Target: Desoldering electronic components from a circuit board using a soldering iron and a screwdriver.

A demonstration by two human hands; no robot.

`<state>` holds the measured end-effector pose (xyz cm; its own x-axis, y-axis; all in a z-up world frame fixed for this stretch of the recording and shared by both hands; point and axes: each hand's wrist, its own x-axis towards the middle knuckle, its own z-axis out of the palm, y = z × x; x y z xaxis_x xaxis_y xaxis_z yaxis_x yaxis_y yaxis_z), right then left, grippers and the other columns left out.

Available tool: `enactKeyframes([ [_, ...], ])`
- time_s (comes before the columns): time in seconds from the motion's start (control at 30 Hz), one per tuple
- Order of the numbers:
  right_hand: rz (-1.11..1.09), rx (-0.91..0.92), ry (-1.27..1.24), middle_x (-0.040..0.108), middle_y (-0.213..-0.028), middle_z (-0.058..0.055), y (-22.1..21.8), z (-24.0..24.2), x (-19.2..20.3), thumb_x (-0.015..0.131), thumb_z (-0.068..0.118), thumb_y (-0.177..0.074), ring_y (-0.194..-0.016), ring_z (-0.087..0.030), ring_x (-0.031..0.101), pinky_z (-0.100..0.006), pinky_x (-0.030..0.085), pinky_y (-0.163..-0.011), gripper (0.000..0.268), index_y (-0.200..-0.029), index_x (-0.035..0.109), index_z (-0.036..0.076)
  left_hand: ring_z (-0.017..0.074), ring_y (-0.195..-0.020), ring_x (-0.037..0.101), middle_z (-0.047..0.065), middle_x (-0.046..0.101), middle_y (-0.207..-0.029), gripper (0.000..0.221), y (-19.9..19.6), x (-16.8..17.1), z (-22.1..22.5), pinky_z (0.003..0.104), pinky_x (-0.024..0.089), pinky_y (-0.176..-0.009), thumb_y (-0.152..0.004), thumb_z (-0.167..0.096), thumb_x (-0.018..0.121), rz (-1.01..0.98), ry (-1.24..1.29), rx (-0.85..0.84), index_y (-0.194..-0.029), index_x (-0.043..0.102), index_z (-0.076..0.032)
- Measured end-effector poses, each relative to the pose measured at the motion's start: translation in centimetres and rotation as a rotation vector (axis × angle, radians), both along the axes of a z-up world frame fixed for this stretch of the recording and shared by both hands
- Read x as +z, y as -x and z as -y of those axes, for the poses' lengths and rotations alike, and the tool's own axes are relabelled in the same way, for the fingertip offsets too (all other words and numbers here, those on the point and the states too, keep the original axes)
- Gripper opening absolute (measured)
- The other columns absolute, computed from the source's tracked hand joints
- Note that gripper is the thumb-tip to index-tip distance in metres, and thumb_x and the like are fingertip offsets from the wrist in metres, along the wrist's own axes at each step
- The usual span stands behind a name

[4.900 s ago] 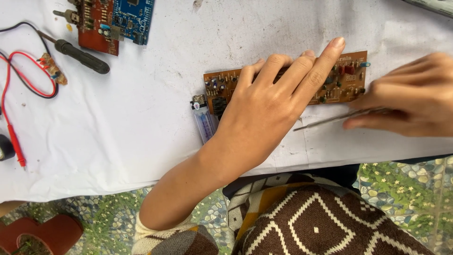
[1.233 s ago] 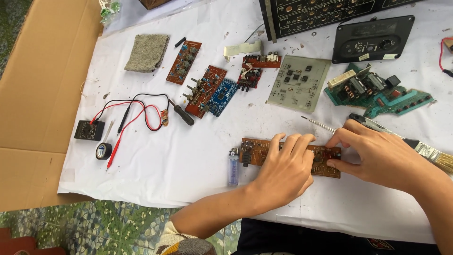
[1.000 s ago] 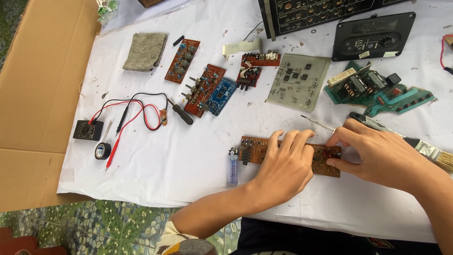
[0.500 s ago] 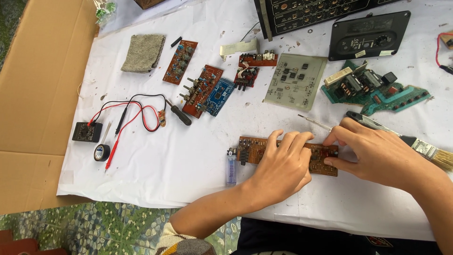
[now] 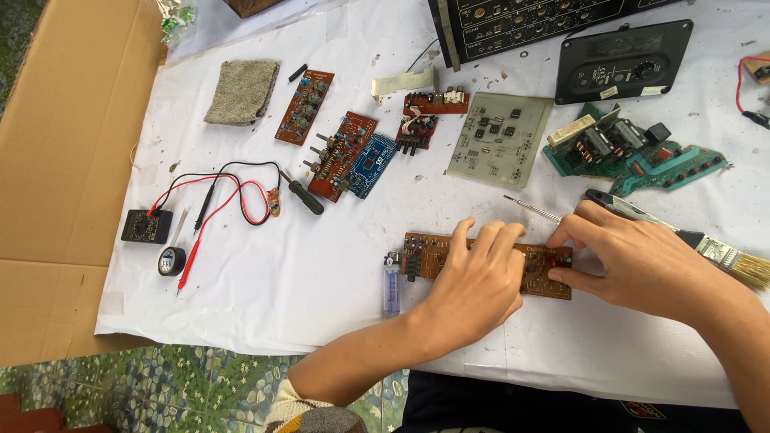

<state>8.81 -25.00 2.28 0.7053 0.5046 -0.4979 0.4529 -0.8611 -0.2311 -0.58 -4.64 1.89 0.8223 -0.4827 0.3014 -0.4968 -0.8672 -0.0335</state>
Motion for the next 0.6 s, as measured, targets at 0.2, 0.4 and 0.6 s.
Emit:
enactKeyframes([
  [0.2,-0.007,0.012,0.012,0.055,-0.107,0.014,-0.08,-0.06,0.05,0.065,0.058,-0.091,-0.073,-0.017,0.067,-0.036,0.053,-0.064,0.027,-0.112,0.056,0.043,0.0247,-0.118,0.058,0.013,0.062,-0.125,0.014,0.44,0.47,0.29,0.052,0.048,-0.108,-0.094,-0.006,0.063,0.139,-0.146,-0.033,-0.081,0.065,-0.012],
  [0.4,-0.002,0.011,0.002,0.055,-0.107,0.013,-0.05,0.07,-0.12,0.065,0.058,-0.091,-0.072,-0.018,0.068,-0.037,0.053,-0.065,0.028,-0.112,0.056,0.043,0.0246,-0.117,0.06,0.013,0.061,-0.126,0.014,-0.03,-0.08,0.35,0.052,0.048,-0.108,-0.096,-0.006,0.058,0.16,-0.135,-0.003,-0.085,0.064,-0.012],
  [0.6,0.0,-0.005,-0.024,0.055,-0.106,0.014,0.06,0.12,-0.03,0.066,0.058,-0.09,-0.072,-0.019,0.067,-0.037,0.053,-0.066,0.027,-0.111,0.057,0.043,0.0266,-0.122,0.059,0.015,0.062,-0.131,0.009,0.13,0.26,0.3,0.052,0.047,-0.108,-0.093,-0.005,0.058,0.09,-0.16,0.043,-0.089,0.064,-0.011],
])
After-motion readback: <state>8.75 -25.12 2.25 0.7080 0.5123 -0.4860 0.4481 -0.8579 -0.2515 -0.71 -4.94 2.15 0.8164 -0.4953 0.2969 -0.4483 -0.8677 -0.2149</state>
